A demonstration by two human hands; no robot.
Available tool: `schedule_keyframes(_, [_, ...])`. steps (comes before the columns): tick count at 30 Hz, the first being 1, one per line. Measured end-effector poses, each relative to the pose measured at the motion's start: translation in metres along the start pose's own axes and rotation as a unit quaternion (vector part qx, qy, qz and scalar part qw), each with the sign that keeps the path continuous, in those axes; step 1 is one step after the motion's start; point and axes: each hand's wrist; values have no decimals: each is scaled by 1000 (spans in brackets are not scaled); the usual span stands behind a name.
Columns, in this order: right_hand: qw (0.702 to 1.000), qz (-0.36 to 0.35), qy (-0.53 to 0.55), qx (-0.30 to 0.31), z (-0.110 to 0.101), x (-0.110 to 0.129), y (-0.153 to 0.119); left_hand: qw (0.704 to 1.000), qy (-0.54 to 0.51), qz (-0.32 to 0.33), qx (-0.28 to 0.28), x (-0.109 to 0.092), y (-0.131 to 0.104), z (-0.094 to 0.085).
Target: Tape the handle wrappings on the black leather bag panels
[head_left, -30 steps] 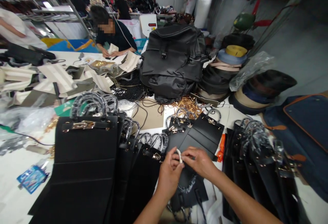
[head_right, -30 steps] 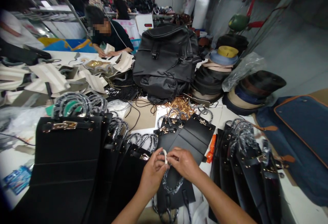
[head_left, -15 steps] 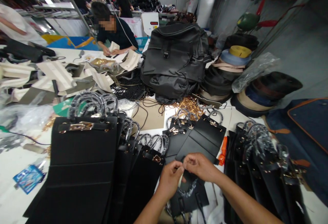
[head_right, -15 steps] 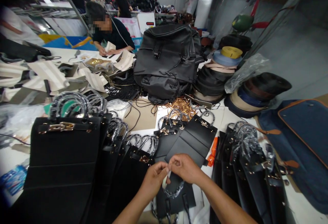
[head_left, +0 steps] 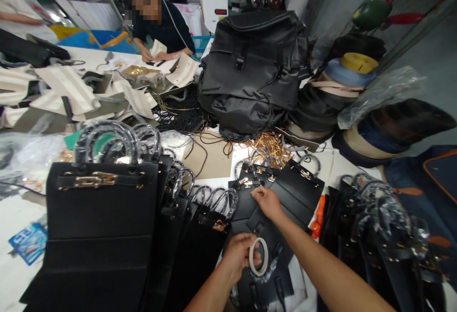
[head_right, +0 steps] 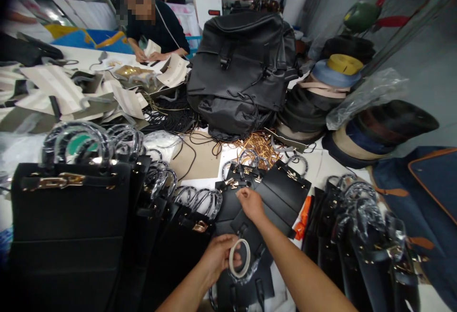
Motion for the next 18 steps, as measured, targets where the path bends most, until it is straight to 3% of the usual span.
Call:
schedule_keyframes(4, [996,3,-66,-58,17,-14,21,1000,4,-11,14,5,8,-3])
schedule_keyframes(10, [982,1,-151,-114,29,-15,23,999,-6,-27,29,5,15,-7])
schedule_keyframes(18, [971,-55,-202,-117,35,-9,20,999,-8,-34,39,5,16,-8])
Point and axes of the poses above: each hand's wrist, its own y-axis towards the middle knuckle, its own z-axis out of the palm, x = y × z, and after that the axes turned 1 degree about x, right-handed
